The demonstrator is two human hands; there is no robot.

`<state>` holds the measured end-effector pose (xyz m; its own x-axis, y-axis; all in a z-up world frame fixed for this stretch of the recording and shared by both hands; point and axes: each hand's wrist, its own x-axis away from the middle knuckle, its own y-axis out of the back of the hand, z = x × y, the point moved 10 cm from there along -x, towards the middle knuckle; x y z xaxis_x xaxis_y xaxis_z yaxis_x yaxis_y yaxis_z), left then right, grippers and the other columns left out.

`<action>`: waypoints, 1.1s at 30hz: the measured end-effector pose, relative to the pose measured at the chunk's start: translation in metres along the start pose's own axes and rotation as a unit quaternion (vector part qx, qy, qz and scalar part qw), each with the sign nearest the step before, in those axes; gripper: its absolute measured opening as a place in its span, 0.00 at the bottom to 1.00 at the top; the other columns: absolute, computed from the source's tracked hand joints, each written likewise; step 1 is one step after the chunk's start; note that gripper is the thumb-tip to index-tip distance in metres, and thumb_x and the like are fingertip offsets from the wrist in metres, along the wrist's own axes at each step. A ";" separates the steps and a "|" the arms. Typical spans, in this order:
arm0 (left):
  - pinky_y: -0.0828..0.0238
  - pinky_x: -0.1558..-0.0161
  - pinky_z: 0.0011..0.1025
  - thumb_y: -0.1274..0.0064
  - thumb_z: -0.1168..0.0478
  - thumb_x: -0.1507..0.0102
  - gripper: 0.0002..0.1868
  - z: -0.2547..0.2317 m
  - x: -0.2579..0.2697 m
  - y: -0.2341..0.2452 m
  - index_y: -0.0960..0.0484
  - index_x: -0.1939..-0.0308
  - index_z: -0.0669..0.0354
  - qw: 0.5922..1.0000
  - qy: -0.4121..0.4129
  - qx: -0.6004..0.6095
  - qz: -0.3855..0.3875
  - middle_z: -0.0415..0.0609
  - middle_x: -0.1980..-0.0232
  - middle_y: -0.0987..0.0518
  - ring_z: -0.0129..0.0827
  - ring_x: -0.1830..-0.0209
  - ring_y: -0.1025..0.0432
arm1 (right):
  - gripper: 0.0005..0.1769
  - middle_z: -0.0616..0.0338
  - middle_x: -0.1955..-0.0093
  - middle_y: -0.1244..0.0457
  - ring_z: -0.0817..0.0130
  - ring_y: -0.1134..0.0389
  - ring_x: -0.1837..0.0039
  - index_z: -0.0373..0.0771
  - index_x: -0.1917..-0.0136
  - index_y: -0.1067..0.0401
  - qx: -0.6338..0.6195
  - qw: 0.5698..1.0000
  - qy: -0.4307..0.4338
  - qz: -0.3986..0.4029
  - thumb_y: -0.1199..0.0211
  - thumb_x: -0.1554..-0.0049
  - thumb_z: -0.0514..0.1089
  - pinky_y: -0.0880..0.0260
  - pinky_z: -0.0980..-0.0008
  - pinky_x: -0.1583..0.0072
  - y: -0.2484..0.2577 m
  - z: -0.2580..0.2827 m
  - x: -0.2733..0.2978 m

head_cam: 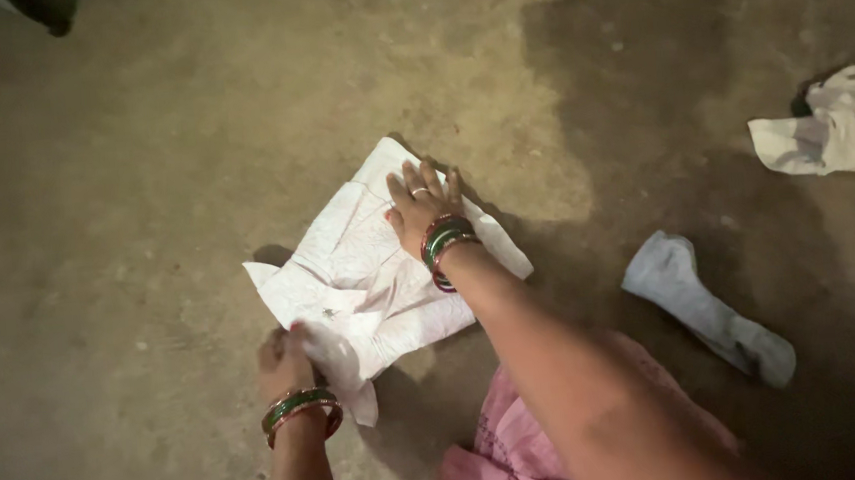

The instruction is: The person folds a white shirt on the floor, smoothing and aligning the fabric, then places it on a small stack. They then pick up a beige t-shirt, unfold it, and begin folding it in the same manner.

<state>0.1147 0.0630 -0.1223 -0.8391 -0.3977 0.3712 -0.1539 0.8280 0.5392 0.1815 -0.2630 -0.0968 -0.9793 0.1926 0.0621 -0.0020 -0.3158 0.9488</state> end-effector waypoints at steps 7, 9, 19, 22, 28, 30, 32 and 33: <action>0.30 0.69 0.38 0.33 0.49 0.44 0.29 -0.027 0.004 -0.022 0.17 0.47 0.68 0.987 0.019 -0.054 0.151 0.52 0.63 0.16 0.36 0.71 0.26 | 0.34 0.47 0.19 0.52 0.45 0.57 0.18 0.44 0.26 0.40 -0.063 0.995 0.004 -0.076 0.41 0.43 0.51 0.64 0.39 0.23 0.026 0.027 0.033; 0.33 0.69 0.42 0.35 0.51 0.45 0.29 -0.044 0.009 -0.022 0.18 0.46 0.65 0.990 0.003 0.002 0.143 0.53 0.62 0.17 0.40 0.71 0.27 | 0.33 0.45 0.20 0.49 0.44 0.55 0.19 0.43 0.26 0.39 -0.087 0.990 0.012 -0.106 0.40 0.43 0.50 0.60 0.42 0.23 0.046 0.035 0.053; 0.26 0.59 0.52 0.37 0.51 0.43 0.25 -0.264 0.126 0.064 0.26 0.44 0.50 0.866 -0.392 -0.311 0.012 0.62 0.58 0.16 0.58 0.59 0.22 | 0.43 0.44 0.29 0.40 0.44 0.40 0.28 0.51 0.21 0.45 -0.764 0.548 -0.286 0.183 0.57 0.40 0.76 0.38 0.40 0.33 0.035 0.053 0.110; 0.24 0.60 0.49 0.42 0.52 0.39 0.20 -0.265 0.168 0.053 0.26 0.44 0.44 0.784 -0.451 -0.427 0.022 0.56 0.59 0.15 0.53 0.61 0.21 | 0.50 0.49 0.32 0.37 0.48 0.39 0.31 0.48 0.26 0.40 -0.915 0.311 -0.119 0.227 0.54 0.48 0.83 0.38 0.40 0.37 0.033 0.081 0.079; 0.23 0.49 0.41 0.51 0.67 0.42 0.18 -0.154 0.224 0.011 0.24 0.47 0.51 0.584 -0.688 -0.430 0.017 0.47 0.36 0.23 0.42 0.42 0.25 | 0.49 0.49 0.29 0.37 0.53 0.37 0.28 0.36 0.26 0.37 -0.915 0.393 -0.045 0.076 0.46 0.43 0.76 0.39 0.51 0.27 -0.037 0.024 0.021; 0.31 0.41 0.48 0.51 0.67 0.43 0.26 -0.102 0.219 -0.019 0.25 0.39 0.49 0.572 -0.675 -0.461 0.073 0.50 0.30 0.30 0.46 0.34 0.33 | 0.48 0.51 0.29 0.38 0.56 0.38 0.29 0.36 0.26 0.37 -0.858 0.487 -0.154 0.050 0.47 0.42 0.75 0.40 0.55 0.27 -0.076 -0.006 0.020; 0.35 0.39 0.53 0.50 0.65 0.42 0.25 -0.066 0.226 -0.031 0.26 0.40 0.51 0.594 -0.671 -0.435 0.086 0.56 0.28 0.33 0.48 0.32 0.35 | 0.48 0.55 0.31 0.39 0.59 0.38 0.31 0.39 0.26 0.37 -0.726 0.590 -0.348 0.063 0.52 0.42 0.77 0.40 0.56 0.31 -0.114 -0.039 0.035; 0.37 0.39 0.56 0.50 0.64 0.42 0.25 -0.052 0.229 -0.035 0.27 0.40 0.52 0.606 -0.668 -0.422 0.094 0.59 0.27 0.34 0.50 0.31 0.36 | 0.49 0.53 0.32 0.37 0.59 0.36 0.31 0.36 0.28 0.35 -0.749 0.581 -0.313 0.056 0.52 0.43 0.78 0.38 0.59 0.31 -0.112 -0.036 0.029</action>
<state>-0.0451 -0.0775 -0.0166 -0.5614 0.8132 -0.1532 -0.1422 0.0876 0.9860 0.1459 -0.2559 -0.2123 -0.7259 0.2456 0.6425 -0.5790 -0.7225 -0.3779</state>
